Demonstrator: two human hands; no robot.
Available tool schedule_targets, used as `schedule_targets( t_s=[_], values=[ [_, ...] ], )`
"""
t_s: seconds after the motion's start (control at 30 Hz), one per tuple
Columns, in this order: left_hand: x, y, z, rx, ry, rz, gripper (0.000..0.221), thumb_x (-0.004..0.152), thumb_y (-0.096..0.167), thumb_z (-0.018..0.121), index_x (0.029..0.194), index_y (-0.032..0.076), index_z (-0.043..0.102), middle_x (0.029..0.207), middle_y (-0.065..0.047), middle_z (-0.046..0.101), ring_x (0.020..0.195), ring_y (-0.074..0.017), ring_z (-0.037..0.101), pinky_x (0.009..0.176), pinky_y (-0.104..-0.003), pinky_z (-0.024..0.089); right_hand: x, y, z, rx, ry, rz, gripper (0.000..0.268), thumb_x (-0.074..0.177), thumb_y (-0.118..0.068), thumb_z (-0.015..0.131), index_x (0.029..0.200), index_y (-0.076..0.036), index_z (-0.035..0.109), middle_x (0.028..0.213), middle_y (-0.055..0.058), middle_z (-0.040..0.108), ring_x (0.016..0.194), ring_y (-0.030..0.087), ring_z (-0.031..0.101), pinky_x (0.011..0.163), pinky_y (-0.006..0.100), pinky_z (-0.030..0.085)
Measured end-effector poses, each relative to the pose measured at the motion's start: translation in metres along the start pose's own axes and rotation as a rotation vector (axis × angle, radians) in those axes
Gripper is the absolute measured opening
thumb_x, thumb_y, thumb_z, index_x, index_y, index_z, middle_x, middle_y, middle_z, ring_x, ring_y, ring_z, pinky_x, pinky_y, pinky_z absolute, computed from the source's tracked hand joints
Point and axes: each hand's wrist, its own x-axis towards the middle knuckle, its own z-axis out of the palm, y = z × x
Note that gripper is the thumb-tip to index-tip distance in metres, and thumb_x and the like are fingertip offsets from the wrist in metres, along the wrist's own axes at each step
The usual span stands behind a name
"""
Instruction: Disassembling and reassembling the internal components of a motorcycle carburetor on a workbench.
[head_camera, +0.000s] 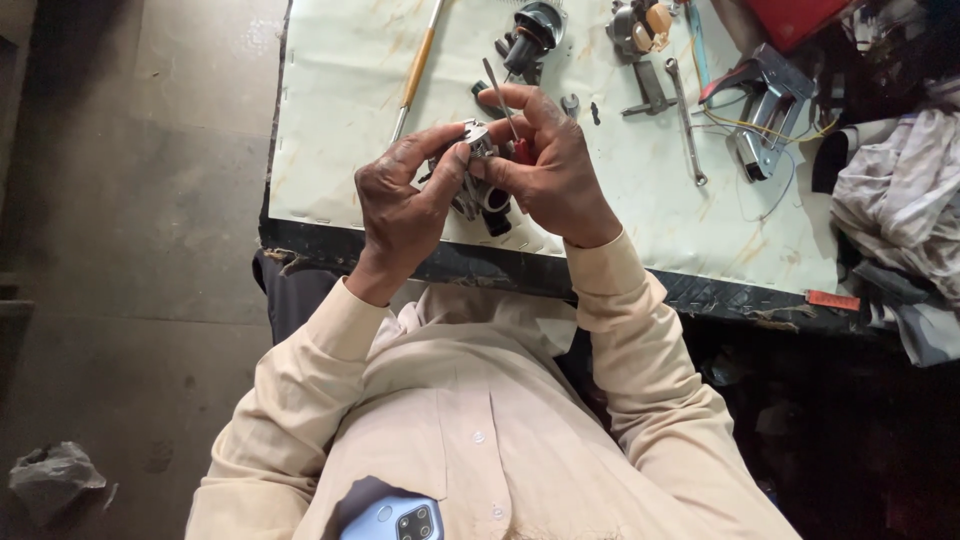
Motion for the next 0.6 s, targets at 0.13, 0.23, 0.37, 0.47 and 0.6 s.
schedule_targets(
  t_s=[0.13, 0.23, 0.37, 0.47, 0.6],
  values=[
    [0.000, 0.007, -0.001, 0.049, -0.022, 0.022, 0.021, 0.098, 0.010, 0.074, 0.117, 0.002, 0.075, 0.106, -0.013, 0.079, 0.095, -0.0146, 0.076, 0.087, -0.028, 0.059, 0.000, 0.007, -0.005, 0.002, -0.008, -0.023, 0.057, 0.097, 0.002, 0.080, 0.145, -0.001, 0.049, 0.107, 0.006, 0.068, 0.089, 0.004, 0.065, 0.070, 0.020, 0.056],
    [0.000, 0.005, 0.000, 0.056, -0.019, 0.015, 0.020, 0.097, 0.011, 0.075, 0.116, 0.003, 0.075, 0.105, -0.013, 0.079, 0.093, -0.0150, 0.076, 0.086, -0.028, 0.060, -0.001, -0.006, -0.004, 0.007, -0.025, -0.021, 0.061, 0.095, 0.000, 0.079, 0.147, -0.002, 0.048, 0.107, 0.006, 0.068, 0.080, 0.003, 0.062, 0.062, 0.018, 0.052],
    [-0.004, -0.001, 0.005, -0.009, 0.040, 0.041, 0.019, 0.100, 0.009, 0.074, 0.117, 0.001, 0.074, 0.104, -0.011, 0.078, 0.096, -0.0138, 0.076, 0.086, -0.027, 0.060, -0.003, -0.007, -0.006, 0.015, -0.018, 0.053, 0.060, 0.094, -0.003, 0.076, 0.147, -0.004, 0.048, 0.105, 0.005, 0.070, 0.068, 0.001, 0.058, 0.048, 0.017, 0.045],
    [-0.005, -0.004, 0.009, -0.146, 0.089, -0.043, 0.019, 0.101, 0.009, 0.073, 0.117, -0.001, 0.074, 0.101, -0.008, 0.077, 0.091, -0.0090, 0.071, 0.081, -0.024, 0.058, -0.003, -0.006, -0.008, 0.035, -0.038, 0.054, 0.057, 0.095, -0.002, 0.076, 0.145, -0.004, 0.049, 0.105, 0.005, 0.069, 0.068, 0.001, 0.057, 0.048, 0.017, 0.044],
    [-0.005, -0.006, 0.010, -0.271, 0.121, -0.105, 0.021, 0.102, 0.010, 0.073, 0.117, -0.004, 0.073, 0.097, -0.004, 0.076, 0.087, -0.0044, 0.067, 0.077, -0.020, 0.056, -0.001, -0.005, -0.012, 0.049, -0.088, 0.039, 0.055, 0.094, 0.000, 0.076, 0.142, -0.004, 0.049, 0.105, 0.003, 0.067, 0.069, 0.001, 0.055, 0.049, 0.017, 0.043]
  ],
)
